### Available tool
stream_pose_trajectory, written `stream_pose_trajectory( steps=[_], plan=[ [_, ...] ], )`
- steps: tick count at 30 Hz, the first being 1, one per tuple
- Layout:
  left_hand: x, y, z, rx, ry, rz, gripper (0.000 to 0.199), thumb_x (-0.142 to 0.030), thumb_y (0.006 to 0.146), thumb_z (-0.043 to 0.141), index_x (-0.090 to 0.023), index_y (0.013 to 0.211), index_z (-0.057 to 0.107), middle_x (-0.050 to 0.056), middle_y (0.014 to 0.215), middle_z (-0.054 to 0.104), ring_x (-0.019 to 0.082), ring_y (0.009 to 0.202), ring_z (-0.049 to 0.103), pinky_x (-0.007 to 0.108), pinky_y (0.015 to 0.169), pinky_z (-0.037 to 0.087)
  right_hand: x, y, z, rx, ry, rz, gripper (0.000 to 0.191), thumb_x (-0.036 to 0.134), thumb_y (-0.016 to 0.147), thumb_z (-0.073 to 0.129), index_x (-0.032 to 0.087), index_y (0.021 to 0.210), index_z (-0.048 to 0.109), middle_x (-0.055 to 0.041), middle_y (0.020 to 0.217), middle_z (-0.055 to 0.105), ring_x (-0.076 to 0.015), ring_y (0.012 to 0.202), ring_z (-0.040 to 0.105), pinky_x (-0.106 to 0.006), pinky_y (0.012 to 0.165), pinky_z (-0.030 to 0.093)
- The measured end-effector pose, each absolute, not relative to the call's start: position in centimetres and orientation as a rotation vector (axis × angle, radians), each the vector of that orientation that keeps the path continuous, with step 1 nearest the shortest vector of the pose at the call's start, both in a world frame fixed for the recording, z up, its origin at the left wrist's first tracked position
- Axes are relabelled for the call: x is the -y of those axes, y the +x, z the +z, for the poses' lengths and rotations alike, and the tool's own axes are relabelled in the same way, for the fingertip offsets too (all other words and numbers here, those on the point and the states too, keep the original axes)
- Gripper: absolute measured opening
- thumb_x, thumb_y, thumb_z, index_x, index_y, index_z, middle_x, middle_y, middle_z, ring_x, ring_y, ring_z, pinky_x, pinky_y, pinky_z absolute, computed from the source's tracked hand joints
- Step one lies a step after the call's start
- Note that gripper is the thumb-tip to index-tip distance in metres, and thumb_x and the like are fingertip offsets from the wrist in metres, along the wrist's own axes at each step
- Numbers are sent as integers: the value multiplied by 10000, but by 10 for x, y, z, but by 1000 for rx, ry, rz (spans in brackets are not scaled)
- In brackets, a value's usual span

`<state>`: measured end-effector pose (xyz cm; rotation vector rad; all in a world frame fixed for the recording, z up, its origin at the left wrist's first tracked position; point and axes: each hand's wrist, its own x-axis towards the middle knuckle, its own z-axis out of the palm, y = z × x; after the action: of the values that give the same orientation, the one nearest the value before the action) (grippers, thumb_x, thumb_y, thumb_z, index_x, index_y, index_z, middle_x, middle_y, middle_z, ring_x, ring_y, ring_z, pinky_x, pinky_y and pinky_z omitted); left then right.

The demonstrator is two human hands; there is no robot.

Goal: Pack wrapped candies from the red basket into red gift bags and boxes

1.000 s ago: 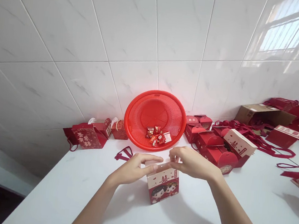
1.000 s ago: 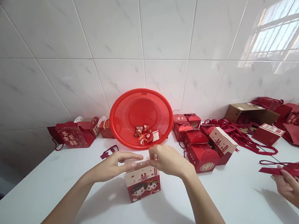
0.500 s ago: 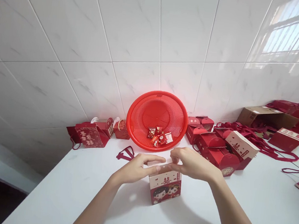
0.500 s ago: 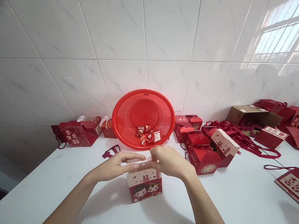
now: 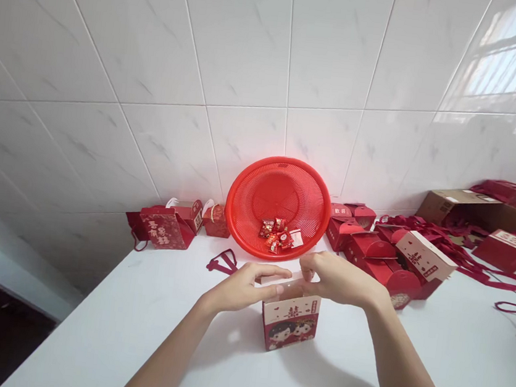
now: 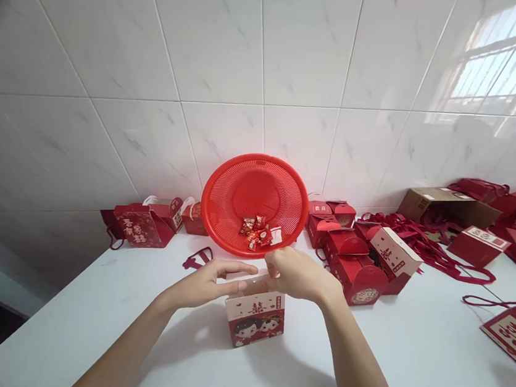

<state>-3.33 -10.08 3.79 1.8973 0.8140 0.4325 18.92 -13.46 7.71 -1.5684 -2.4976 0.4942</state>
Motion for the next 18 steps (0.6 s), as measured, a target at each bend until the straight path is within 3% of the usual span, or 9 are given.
stream_pose_trajectory(
  steps=[9,15,18],
  plan=[
    [100,-34,34,-783,1862,457,417,-416,863,671,-233,1237,694,65,1338,649,300,1287,552,375,1058,441,108,211,68,2294,-1371,570,225,362,926,564,172,818,617,-40,801,690,-169,739,629,-246,634,427],
    [98,-36,29,-771,1881,461,396,-414,872,660,-235,1223,698,62,1331,652,296,1285,547,375,1052,444,48,206,20,2100,-1594,412,108,179,883,581,164,798,645,-33,783,701,-159,736,632,-245,657,427],
    [97,-35,29,-773,1876,470,388,-401,867,665,-229,1212,702,68,1319,659,296,1270,558,373,1043,447,22,193,-5,2043,-1707,335,52,160,890,617,151,919,659,-56,906,704,-173,820,647,-280,724,478]
  ],
)
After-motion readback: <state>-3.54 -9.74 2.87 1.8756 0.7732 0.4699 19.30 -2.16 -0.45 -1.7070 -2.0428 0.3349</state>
